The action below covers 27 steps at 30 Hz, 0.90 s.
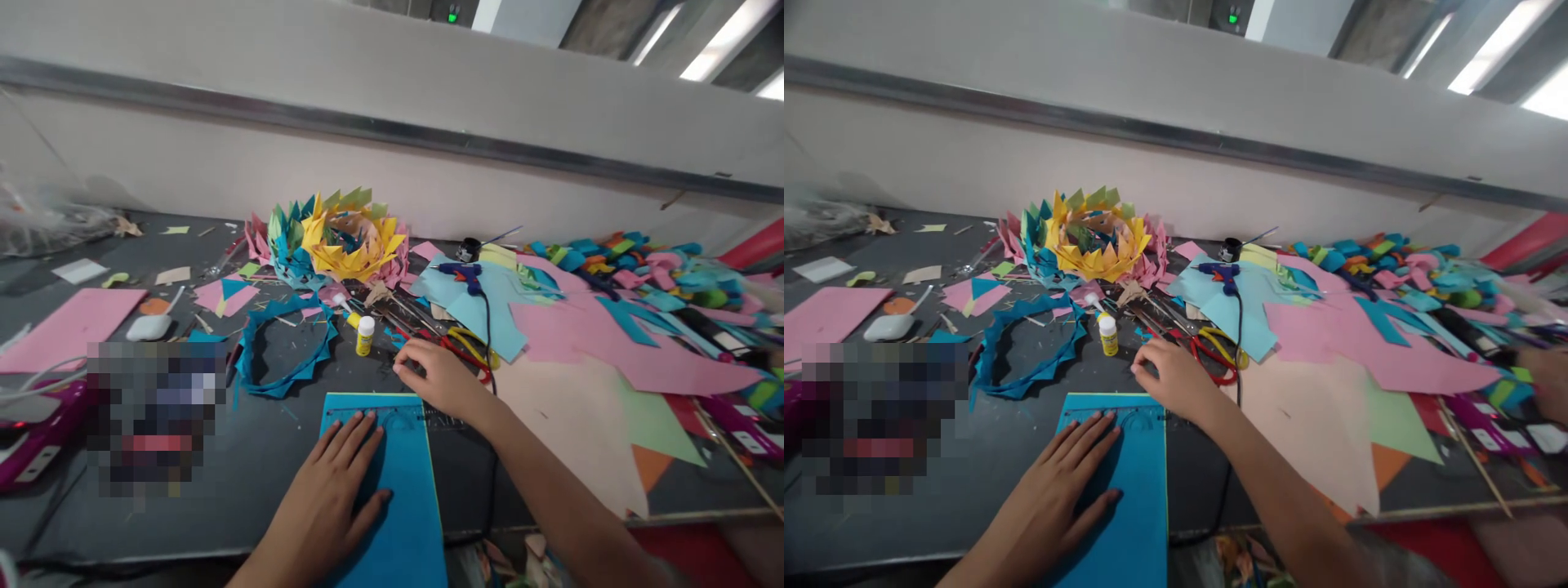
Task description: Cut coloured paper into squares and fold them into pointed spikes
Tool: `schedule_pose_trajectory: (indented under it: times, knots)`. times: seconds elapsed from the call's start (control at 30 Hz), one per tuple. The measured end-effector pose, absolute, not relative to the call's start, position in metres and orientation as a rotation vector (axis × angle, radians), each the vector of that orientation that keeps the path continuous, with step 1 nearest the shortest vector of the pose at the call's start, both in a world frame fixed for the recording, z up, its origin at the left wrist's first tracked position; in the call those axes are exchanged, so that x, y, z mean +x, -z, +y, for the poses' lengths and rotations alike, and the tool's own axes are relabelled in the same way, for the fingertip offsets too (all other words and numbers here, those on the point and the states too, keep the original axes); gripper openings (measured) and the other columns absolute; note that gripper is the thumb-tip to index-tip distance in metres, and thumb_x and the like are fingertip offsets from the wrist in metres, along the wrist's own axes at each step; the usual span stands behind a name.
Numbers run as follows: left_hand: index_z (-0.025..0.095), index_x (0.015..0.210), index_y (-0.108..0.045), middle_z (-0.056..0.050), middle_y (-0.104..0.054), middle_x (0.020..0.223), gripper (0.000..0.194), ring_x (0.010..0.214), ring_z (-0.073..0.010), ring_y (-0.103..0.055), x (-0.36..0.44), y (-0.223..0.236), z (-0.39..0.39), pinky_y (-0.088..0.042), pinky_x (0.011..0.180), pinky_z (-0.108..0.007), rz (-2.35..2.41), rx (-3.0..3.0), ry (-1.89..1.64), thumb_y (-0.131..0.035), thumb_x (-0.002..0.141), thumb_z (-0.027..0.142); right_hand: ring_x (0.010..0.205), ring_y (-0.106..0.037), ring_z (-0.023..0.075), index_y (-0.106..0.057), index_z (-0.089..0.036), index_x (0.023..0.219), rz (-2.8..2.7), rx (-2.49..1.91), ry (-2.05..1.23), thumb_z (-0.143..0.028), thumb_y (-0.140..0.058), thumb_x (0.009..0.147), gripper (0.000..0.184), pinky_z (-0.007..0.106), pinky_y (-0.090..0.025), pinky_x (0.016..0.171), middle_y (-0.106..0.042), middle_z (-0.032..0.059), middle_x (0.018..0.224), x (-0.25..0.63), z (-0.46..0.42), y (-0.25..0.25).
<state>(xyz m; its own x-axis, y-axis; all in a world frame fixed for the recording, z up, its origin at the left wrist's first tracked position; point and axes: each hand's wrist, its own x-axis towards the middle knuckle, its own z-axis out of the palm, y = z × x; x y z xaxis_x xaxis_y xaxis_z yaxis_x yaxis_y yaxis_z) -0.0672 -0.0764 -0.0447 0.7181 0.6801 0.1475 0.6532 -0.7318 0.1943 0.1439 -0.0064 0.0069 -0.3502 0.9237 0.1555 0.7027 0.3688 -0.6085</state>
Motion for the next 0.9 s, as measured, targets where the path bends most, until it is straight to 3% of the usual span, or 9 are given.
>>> schedule_pose_trajectory:
  times: [0.2, 0.43, 0.7, 0.9]
  knots:
    - [0.020, 0.137, -0.032, -0.007, -0.036, 0.141, 0.055, 0.126, -0.0259, -0.038, -0.067, 0.045, -0.074, -0.040, 0.098, -0.046, 1.081, 2.830, -0.280, -0.039, 0.089, 0.046, 0.059, -0.050, 0.0113, -0.057, -0.020, 0.074, -2.108, -1.484, -0.746, -0.023, -0.048, 0.084, 0.014, 0.023, -0.035, 0.056, -0.056, -0.0027, 0.066, 0.160, -0.020, 0.000]
    - [0.019, 0.136, -0.035, -0.008, -0.039, 0.139, 0.054, 0.126, -0.0264, -0.038, -0.060, 0.046, -0.078, -0.040, 0.098, -0.045, 1.178, 2.850, -0.290, -0.040, 0.088, 0.045, 0.054, -0.050, 0.0132, -0.060, -0.020, 0.078, -1.965, -1.742, -0.663, -0.036, -0.044, 0.087, 0.024, 0.023, -0.032, 0.051, -0.055, -0.0028, 0.059, 0.211, -0.032, 0.005]
    - [0.018, 0.135, -0.036, -0.010, -0.038, 0.139, 0.054, 0.127, -0.0271, -0.038, -0.046, 0.048, -0.088, -0.038, 0.099, -0.048, 1.322, 2.780, -0.296, -0.040, 0.088, 0.044, 0.066, -0.059, 0.0166, -0.063, -0.022, 0.074, -2.234, -1.800, -0.334, -0.031, -0.046, 0.086, 0.023, 0.024, -0.032, 0.054, -0.065, 0.0031, 0.069, 0.197, 0.013, 0.000]
    - [0.019, 0.134, -0.038, -0.009, -0.041, 0.138, 0.051, 0.125, -0.0264, -0.040, -0.049, 0.044, -0.087, -0.041, 0.098, -0.047, 1.356, 2.785, -0.285, -0.042, 0.088, 0.042, 0.072, -0.060, 0.0229, -0.064, -0.018, 0.082, -2.144, -1.883, -0.156, -0.031, -0.040, 0.087, 0.028, 0.027, -0.031, 0.054, -0.066, 0.0108, 0.077, 0.190, 0.054, 0.014]
